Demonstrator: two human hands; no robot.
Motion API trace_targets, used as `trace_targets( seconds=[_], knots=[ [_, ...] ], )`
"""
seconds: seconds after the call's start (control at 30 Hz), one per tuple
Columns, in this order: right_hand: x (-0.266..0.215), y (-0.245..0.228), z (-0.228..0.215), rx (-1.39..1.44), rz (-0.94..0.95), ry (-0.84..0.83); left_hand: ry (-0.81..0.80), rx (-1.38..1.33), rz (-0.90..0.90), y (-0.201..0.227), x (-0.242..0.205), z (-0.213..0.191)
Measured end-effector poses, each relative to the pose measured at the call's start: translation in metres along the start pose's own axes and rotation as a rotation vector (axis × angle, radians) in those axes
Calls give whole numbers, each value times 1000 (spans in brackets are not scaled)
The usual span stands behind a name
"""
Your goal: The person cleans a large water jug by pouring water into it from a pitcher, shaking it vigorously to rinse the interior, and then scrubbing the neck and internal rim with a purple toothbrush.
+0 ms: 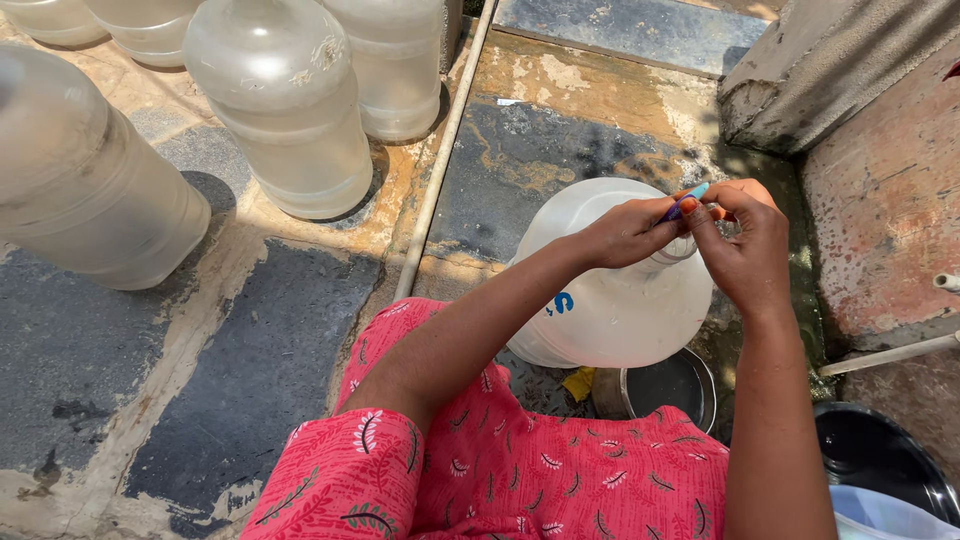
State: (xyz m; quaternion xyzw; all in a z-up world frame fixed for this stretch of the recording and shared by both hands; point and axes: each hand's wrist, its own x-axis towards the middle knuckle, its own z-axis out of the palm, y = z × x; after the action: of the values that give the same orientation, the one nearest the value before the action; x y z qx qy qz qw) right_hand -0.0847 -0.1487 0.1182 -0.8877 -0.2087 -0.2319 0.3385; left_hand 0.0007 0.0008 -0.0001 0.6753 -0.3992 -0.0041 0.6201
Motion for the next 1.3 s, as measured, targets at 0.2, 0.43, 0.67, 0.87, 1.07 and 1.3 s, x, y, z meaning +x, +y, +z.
trace_targets(
  seconds=[0.2, 0.43, 0.67, 0.87, 1.07, 1.3],
  knots=[
    [0, -9, 7, 55, 23, 43, -14, 56, -17, 8, 1, -7],
    [1, -6, 7, 126, 204, 31, -108, -63, -149, 34, -7, -6],
    [-2, -28, -36, 290, 22, 198, -135, 59, -202, 45, -1, -13],
    [2, -37, -15, 168, 71, 212, -203, -43, -231, 48, -6, -22],
    [10, -43, 13, 0, 98, 151, -304, -179, -309, 60, -11, -34],
    [-5, -73, -38, 114, -177, 302, -232, 92, -90, 67, -14, -44]
  ],
)
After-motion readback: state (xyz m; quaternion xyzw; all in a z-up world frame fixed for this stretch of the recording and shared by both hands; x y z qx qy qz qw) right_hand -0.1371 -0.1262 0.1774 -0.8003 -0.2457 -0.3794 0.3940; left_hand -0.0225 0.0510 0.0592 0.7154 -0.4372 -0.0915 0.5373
